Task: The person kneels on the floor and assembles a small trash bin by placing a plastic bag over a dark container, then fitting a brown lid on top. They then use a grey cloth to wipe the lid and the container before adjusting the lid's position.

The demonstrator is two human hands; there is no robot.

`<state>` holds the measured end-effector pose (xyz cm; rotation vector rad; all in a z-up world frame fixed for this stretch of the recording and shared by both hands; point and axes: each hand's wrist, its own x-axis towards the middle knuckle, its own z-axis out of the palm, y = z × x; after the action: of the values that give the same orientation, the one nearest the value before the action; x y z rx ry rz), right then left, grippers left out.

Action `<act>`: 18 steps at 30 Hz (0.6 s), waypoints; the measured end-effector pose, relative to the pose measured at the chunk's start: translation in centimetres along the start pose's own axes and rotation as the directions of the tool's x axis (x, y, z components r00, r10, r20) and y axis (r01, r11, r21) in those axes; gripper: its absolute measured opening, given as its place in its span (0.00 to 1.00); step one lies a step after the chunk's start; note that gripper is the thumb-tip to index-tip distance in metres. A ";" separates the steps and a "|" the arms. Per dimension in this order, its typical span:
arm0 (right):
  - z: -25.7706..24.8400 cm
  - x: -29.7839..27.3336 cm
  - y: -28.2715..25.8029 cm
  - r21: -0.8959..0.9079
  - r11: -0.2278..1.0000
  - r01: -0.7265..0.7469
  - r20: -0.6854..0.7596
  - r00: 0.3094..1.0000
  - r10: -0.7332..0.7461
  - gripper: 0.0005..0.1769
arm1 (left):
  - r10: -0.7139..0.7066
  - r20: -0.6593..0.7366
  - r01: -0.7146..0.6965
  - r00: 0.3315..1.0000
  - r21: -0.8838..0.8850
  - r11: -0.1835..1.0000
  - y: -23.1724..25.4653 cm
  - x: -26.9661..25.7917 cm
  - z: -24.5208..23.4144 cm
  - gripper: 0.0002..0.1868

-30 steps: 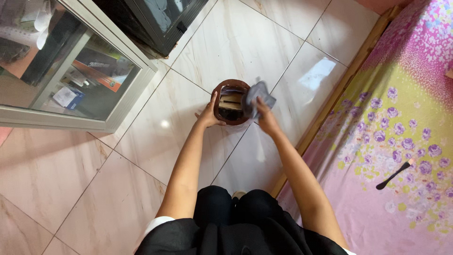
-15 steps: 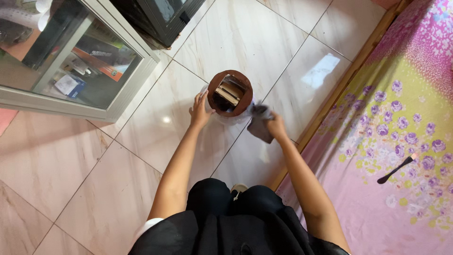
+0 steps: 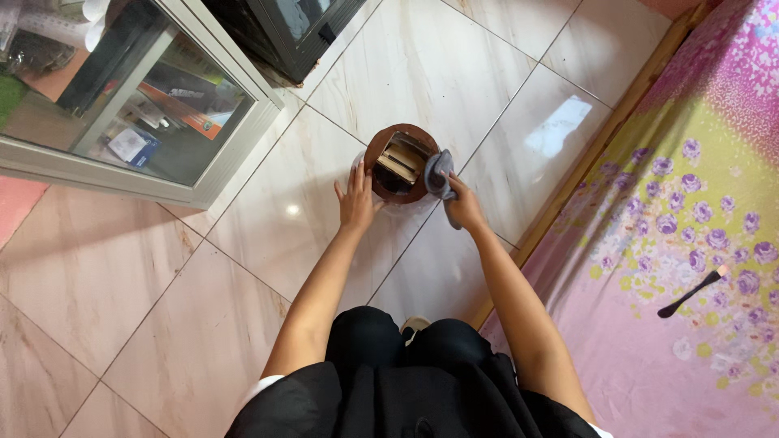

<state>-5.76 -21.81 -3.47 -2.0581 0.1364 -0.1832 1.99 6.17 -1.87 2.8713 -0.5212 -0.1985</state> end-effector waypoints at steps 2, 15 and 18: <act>-1.3 -0.1 1.2 -0.011 0.952 -0.306 0.004 0.952 0.306 0.30 | 0.098 -0.045 -0.096 0.994 0.037 0.995 -0.3 0.3 0.3 0.40; -11.0 -3.9 4.8 0.635 0.672 -0.381 -0.162 0.785 0.598 0.21 | 0.187 -0.072 -0.188 0.980 -0.015 0.982 1.3 0.7 1.6 0.10; -11.8 -4.3 4.6 0.691 0.603 -0.399 -0.135 0.749 0.649 0.19 | 0.282 -0.125 -0.274 0.951 0.078 0.959 1.8 0.6 0.9 0.08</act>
<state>-12.33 -33.42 -2.28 -1.2022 0.8275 -0.2078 1.77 4.17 -2.38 2.7992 -0.9075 0.0589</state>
